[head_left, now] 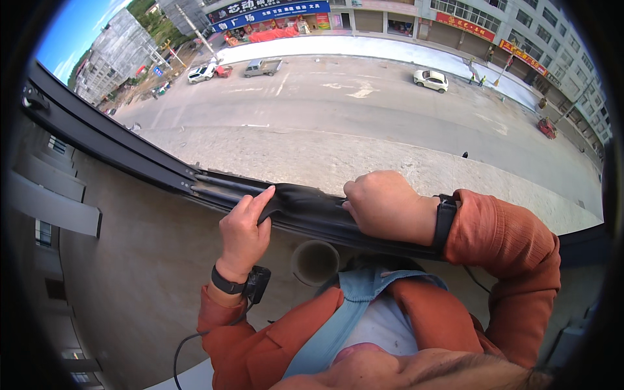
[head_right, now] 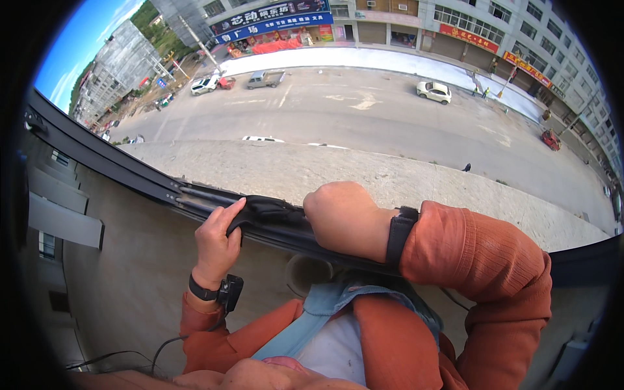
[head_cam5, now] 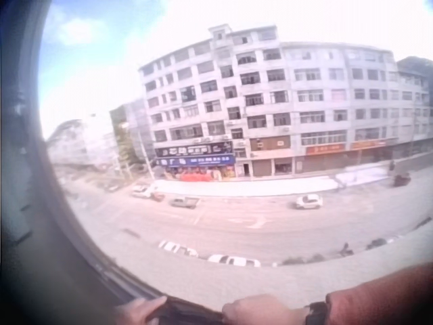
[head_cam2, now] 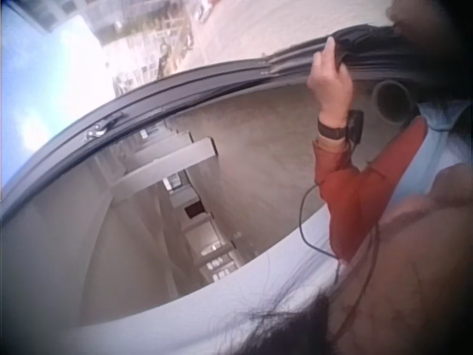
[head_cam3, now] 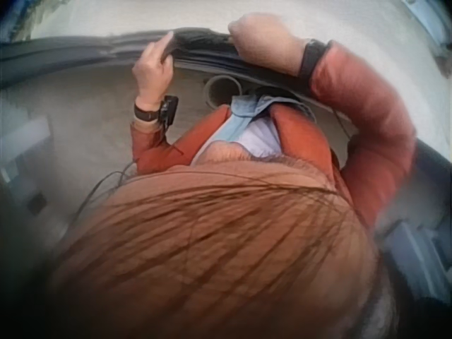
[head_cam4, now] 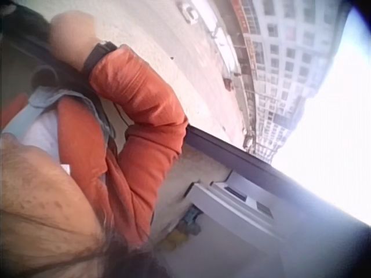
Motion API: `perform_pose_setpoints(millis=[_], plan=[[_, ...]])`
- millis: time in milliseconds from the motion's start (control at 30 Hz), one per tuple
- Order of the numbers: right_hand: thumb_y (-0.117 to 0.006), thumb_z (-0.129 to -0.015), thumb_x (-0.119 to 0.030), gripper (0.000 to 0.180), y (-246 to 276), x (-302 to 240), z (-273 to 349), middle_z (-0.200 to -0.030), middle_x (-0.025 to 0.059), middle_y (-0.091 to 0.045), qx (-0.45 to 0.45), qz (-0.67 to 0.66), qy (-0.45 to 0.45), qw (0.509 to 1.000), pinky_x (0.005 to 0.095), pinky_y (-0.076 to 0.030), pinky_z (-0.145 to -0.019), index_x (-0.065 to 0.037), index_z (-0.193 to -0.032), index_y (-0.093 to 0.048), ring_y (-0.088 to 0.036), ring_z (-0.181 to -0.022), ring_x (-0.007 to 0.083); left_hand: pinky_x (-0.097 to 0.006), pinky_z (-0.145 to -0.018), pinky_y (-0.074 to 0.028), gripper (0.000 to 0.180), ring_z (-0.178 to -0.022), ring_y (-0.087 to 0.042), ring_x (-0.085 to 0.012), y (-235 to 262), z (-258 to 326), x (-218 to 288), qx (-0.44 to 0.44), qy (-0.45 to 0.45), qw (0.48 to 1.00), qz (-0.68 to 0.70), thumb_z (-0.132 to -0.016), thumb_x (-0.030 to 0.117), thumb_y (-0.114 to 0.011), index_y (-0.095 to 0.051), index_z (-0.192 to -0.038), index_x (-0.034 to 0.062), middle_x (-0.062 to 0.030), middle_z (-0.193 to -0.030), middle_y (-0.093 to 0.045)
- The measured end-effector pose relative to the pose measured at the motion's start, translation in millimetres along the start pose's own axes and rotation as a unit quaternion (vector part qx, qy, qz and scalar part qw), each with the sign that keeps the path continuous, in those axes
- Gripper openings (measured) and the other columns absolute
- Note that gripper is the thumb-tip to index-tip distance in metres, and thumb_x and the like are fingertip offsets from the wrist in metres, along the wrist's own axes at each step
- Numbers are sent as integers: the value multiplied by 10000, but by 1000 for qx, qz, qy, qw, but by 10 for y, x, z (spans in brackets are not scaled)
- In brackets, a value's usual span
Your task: The person installs a black rubber weatherstrip along a window frame using a screwdriver to press it into place. They repeatedly align and press the strip along the frame, occasionally adjusting their grip and repositioning the tool.
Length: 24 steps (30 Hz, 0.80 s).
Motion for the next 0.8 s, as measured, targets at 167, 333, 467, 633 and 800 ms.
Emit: perform_pose_setpoints(millis=[167,333,467,633,800], plan=[[-679,-811,-107,135,1,-177,-354,-852,214,-749,-3,6,40,999,481,-605,-743,-25,-852,-778,-743,-831,404,-435,-685,-538,554,-766,-644,-347,86,47,-234,30,32,999,-31,-823,-58,-664,-718,-1330,159,-107,-874,-599],[-675,-811,-102,144,-52,-277,-610,-873,196,-758,-19,12,56,998,468,-605,-763,-33,-870,-786,-747,-854,387,-444,-698,-537,541,-780,-645,-350,139,66,-421,52,62,995,-60,-835,-63,-657,-720,-1323,161,-108,-876,-597],[-670,-826,-102,151,-101,-393,-867,-878,187,-762,0,-9,83,996,455,-604,-791,-35,-887,-791,-752,-875,377,-448,-707,-533,527,-796,-640,-350,206,74,-595,68,99,989,-83,-836,-62,-656,-722,-1312,157,-108,-887,-591],[-664,-841,-104,156,-85,-526,-1156,-889,190,-762,-8,-8,114,993,456,-601,-810,-29,-895,-791,-754,-894,373,-445,-756,-537,502,-899,-650,-344,288,77,-790,67,119,985,-106,-831,-60,-652,-715,-1293,125,-114,-1008,-602],[-667,-844,-125,164,-173,-628,-1363,-894,198,-762,-4,-8,98,995,465,-598,-809,-33,-897,-793,-754,-888,376,-440,-835,-555,447,-1018,-653,-351,325,47,-902,98,76,985,-118,-836,-30,-665,-692,-1277,38,-136,-1166,-603]])
Point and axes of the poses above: each hand's wrist, its own z-axis away from the middle knuckle, its own y-axis out of the back of the hand, x = y × z, the point moved 3 cm from there along -z, towards the middle knuckle
